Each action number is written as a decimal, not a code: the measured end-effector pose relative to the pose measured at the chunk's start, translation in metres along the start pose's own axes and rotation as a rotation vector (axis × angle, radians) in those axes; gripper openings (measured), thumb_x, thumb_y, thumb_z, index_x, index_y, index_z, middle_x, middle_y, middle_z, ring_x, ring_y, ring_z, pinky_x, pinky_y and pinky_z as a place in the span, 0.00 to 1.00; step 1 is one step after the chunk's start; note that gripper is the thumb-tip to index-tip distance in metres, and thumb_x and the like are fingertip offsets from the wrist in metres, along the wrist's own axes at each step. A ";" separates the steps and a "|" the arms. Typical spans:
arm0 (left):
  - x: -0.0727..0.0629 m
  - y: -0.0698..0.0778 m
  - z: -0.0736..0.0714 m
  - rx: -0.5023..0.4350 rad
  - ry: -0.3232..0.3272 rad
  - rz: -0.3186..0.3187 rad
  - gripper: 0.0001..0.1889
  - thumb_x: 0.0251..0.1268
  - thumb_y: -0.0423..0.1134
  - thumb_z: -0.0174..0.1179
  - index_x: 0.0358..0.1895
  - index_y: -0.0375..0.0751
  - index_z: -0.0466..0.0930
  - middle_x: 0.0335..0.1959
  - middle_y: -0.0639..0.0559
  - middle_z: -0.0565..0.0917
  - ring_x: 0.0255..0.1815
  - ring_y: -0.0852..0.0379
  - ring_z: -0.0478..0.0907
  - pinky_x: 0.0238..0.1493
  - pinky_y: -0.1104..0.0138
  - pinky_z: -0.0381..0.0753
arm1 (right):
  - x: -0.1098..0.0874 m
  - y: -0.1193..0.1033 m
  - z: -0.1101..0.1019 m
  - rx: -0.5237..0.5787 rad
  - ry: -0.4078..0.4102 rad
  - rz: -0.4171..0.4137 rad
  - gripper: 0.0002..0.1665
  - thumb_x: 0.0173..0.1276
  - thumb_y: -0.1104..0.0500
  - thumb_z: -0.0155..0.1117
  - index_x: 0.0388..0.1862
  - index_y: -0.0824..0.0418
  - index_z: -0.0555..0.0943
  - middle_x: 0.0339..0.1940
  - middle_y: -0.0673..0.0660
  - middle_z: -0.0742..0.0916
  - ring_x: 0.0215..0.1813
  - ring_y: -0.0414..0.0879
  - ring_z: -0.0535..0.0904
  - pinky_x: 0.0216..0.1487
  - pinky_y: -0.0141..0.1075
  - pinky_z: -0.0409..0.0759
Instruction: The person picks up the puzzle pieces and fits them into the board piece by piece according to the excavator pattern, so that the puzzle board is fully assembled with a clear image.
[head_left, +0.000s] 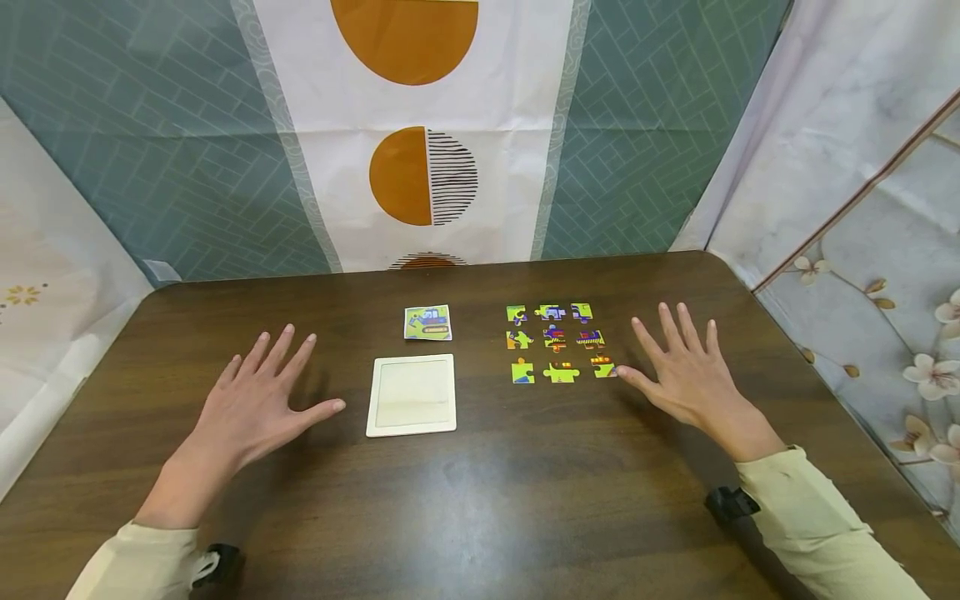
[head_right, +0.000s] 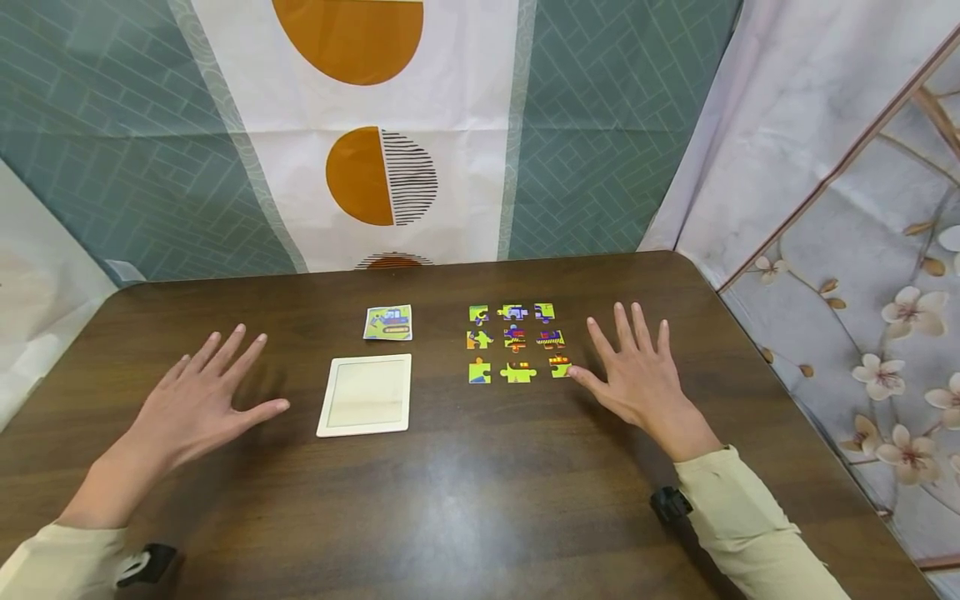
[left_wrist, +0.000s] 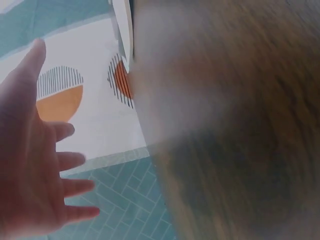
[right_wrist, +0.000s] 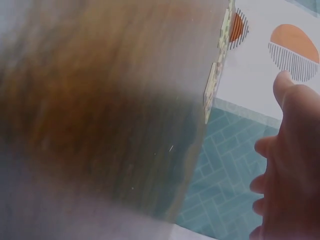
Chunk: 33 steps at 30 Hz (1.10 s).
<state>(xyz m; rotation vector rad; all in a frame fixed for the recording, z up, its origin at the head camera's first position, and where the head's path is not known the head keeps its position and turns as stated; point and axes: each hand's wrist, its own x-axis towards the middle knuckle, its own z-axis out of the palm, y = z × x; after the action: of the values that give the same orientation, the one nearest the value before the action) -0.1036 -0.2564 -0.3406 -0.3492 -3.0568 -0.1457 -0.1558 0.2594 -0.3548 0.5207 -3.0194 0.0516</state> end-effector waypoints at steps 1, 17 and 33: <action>0.000 0.001 -0.001 -0.005 -0.014 0.001 0.51 0.59 0.73 0.49 0.76 0.39 0.53 0.76 0.34 0.50 0.73 0.30 0.47 0.64 0.35 0.50 | 0.000 0.000 0.000 0.010 -0.007 0.001 0.48 0.71 0.30 0.43 0.76 0.63 0.58 0.74 0.76 0.53 0.75 0.71 0.39 0.65 0.70 0.35; 0.004 0.013 0.013 -0.275 -0.080 0.099 0.53 0.54 0.67 0.62 0.74 0.34 0.56 0.75 0.35 0.55 0.73 0.32 0.50 0.61 0.34 0.56 | 0.015 -0.001 -0.004 0.124 -0.030 -0.105 0.45 0.71 0.36 0.52 0.75 0.65 0.59 0.75 0.72 0.55 0.76 0.67 0.43 0.67 0.67 0.45; 0.020 0.025 0.031 -0.343 -0.101 0.168 0.55 0.48 0.66 0.67 0.72 0.30 0.58 0.73 0.33 0.58 0.72 0.30 0.49 0.65 0.34 0.50 | 0.047 -0.022 -0.004 0.218 -0.114 -0.133 0.44 0.71 0.42 0.58 0.75 0.66 0.58 0.74 0.72 0.58 0.74 0.67 0.51 0.65 0.63 0.58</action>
<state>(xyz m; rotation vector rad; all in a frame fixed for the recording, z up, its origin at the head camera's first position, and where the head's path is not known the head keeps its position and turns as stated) -0.1186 -0.2242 -0.3676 -0.6476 -3.0747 -0.6658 -0.1925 0.2232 -0.3467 0.7662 -3.0978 0.3586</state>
